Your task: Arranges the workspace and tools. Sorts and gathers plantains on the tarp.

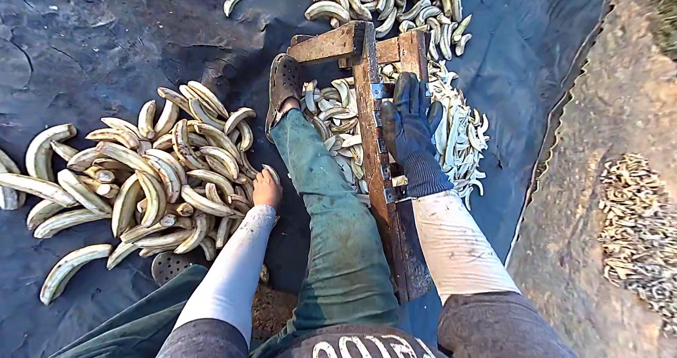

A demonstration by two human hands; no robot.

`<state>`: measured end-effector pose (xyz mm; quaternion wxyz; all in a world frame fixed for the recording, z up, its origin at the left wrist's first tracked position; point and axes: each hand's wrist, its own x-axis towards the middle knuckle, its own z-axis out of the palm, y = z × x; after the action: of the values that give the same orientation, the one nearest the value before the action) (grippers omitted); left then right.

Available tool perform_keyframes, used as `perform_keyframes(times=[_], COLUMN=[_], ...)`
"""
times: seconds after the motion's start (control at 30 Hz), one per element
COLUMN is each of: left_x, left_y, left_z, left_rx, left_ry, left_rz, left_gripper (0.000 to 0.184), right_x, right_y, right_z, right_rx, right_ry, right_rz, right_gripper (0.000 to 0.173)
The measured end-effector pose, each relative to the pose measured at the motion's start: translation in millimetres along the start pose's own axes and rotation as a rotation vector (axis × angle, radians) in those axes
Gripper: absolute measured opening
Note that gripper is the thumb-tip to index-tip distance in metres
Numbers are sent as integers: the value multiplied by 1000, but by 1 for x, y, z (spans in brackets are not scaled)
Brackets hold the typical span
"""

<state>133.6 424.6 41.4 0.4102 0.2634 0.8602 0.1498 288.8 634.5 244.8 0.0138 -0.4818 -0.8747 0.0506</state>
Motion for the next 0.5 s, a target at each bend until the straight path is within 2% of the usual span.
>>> perform_keyframes(times=[0.23,0.37,0.43,0.5], left_x=[8,3,-6,-17], left_y=[3,2,4,12], left_z=[7,-1,-16,-33], left_rx=[98,-80,-236,-388], left_ry=[-77,-53,6,112], left_rz=[-14,-30,-29,33], left_gripper=[77,72,70,69], right_x=[85,102,87,65], right_y=[-23,-44,-64,-75], right_z=[-2,-19,-28,-23], right_rx=[-25,77,272,558], right_ry=[33,188,242,257], right_rz=[19,35,-49,-284], right_gripper=[72,68,65,57])
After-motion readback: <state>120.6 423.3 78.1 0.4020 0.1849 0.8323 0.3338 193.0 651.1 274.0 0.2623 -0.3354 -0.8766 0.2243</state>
